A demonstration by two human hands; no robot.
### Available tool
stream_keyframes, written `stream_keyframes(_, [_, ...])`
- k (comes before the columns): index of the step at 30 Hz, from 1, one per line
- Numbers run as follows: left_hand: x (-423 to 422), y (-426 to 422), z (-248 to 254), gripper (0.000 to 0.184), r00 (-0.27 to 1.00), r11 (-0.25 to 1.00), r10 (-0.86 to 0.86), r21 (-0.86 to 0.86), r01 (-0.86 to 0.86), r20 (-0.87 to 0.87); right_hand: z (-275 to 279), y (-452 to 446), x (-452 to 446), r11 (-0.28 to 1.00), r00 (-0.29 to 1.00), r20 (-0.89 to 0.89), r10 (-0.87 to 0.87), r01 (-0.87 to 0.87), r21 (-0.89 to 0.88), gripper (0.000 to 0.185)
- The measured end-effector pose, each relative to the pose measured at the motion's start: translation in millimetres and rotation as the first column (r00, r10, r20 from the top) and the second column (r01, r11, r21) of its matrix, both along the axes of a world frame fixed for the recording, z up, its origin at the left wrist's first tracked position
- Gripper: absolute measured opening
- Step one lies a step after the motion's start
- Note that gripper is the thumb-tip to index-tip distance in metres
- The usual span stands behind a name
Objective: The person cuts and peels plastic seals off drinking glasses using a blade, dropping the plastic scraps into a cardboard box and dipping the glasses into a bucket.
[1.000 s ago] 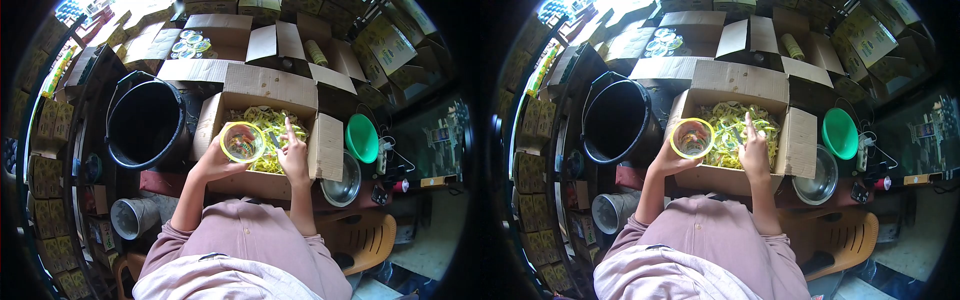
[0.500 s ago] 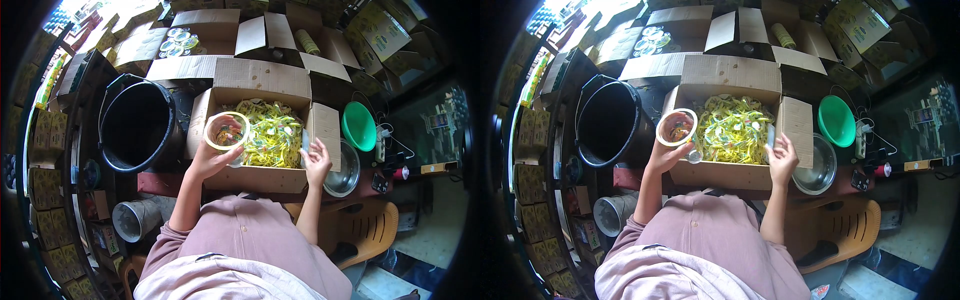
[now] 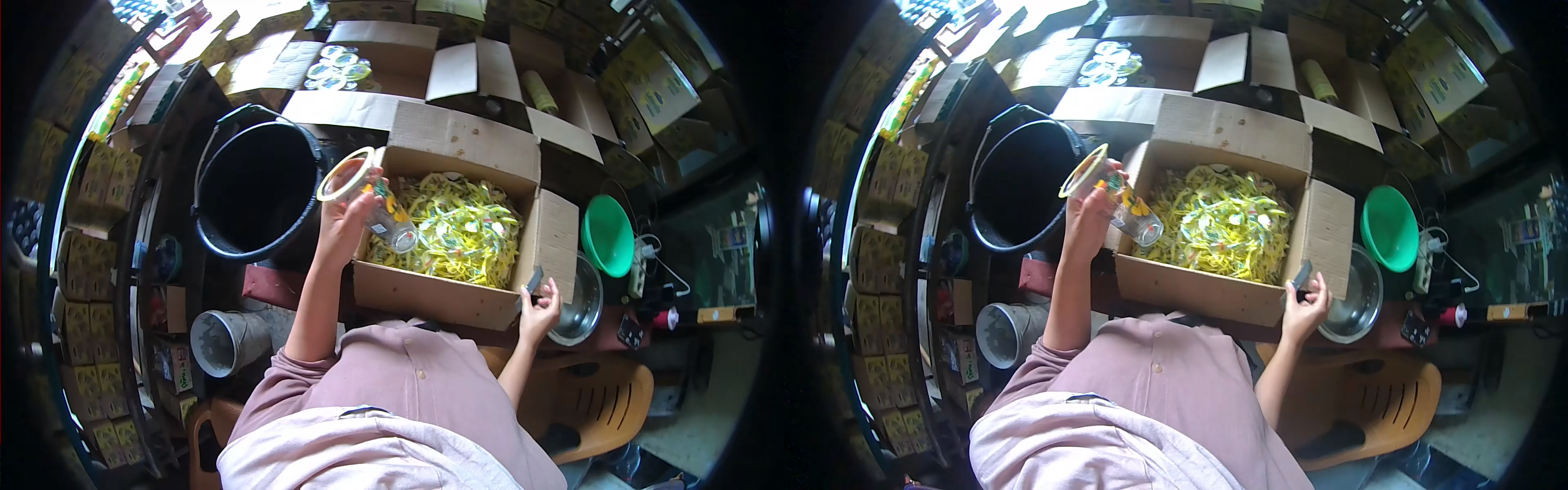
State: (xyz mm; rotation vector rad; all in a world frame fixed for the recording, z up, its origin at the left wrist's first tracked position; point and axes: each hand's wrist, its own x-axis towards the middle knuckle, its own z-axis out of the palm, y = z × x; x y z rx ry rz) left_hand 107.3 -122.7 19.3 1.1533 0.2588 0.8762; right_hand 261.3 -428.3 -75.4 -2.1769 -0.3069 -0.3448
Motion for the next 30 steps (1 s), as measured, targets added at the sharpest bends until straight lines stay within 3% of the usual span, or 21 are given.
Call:
stream_keyframes(2, [-16, 15, 6, 0.043, 0.997, 0.997, 0.034, -0.078, -0.028, 0.067, 7, 3, -1, 1.0, 0.995, 0.103, 0.004, -0.006, 0.02, 0.045])
stream_keyframes(3, [-25, 23, 4, 0.044, 0.989, 0.981, 0.113, -0.169, -0.096, 0.098, 10, 5, -1, 0.997, 0.998, 0.05, -0.048, 0.045, 0.071, 0.028])
stream_keyframes(5, [-45, 45, 2, 0.044, 0.958, 0.947, 0.204, -0.29, -0.14, 0.204, 7, 5, 5, 0.999, 0.959, 0.28, 0.04, -0.042, 0.003, 0.017])
stream_keyframes(6, [-56, 52, 7, 0.043, 0.931, 0.889, 0.289, -0.422, -0.175, 0.224, 17, 15, 2, 0.996, 0.964, 0.254, 0.074, -0.084, 0.028, 0.016])
stream_keyframes(9, [-86, 82, -5, 0.041, 0.835, 0.779, 0.326, -0.626, 0.028, 0.444, 30, 45, -1, 0.961, 0.931, 0.254, 0.263, -0.277, 0.02, 0.013])
stream_keyframes(10, [-92, 89, -11, 0.039, 0.749, 0.662, 0.395, -0.73, 0.168, 0.532, 33, 56, -3, 0.939, 0.911, 0.239, 0.336, -0.343, -0.013, 0.013])
stream_keyframes(13, [-105, 112, -51, 0.035, 0.743, 0.54, 0.448, -0.812, 0.219, 0.498, 50, 96, -13, 0.864, 0.862, 0.069, 0.503, -0.501, -0.046, 0.013])
stream_keyframes(15, [-100, 109, -58, 0.033, 0.705, 0.502, 0.519, -0.84, 0.207, 0.484, 48, 114, -11, 0.802, 0.796, 0.15, 0.587, -0.547, -0.24, 0.014])
stream_keyframes(17, [-97, 107, -58, 0.036, 0.681, 0.468, 0.522, -0.84, 0.275, 0.514, 43, 127, -8, 0.78, 0.802, 0.044, 0.596, -0.565, -0.27, 0.014])
stream_keyframes(19, [-94, 107, -57, 0.038, 0.686, 0.438, 0.551, -0.864, 0.247, 0.476, 48, 137, -14, 0.731, 0.789, 0.1, 0.606, -0.503, -0.461, 0.009])
stream_keyframes(22, [-89, 104, -50, 0.049, 0.699, 0.445, 0.556, -0.871, 0.206, 0.45, 43, 143, -13, 0.694, 0.788, 0.015, 0.615, -0.533, -0.484, 0.022])
stream_keyframes(25, [-79, 85, -27, 0.055, 0.739, 0.472, 0.557, -0.877, 0.095, 0.379, 37, 147, -6, 0.567, 0.737, -0.145, 0.66, -0.616, -0.546, 0.031])
stream_keyframes(27, [-70, 78, -27, 0.056, 0.777, 0.497, 0.51, -0.864, 0.085, 0.369, 37, 149, -17, 0.604, 0.787, -0.033, 0.616, -0.499, -0.622, 0.057])
stream_keyframes(29, [-69, 78, -40, 0.057, 0.816, 0.522, 0.415, -0.84, 0.149, 0.403, 45, 152, -20, 0.629, 0.759, -0.092, 0.644, -0.595, -0.5, 0.073])
stream_keyframes(30, [-63, 74, -34, 0.056, 0.814, 0.505, 0.446, -0.856, 0.114, 0.372, 45, 156, -19, 0.625, 0.727, -0.103, 0.679, -0.645, -0.44, 0.074])
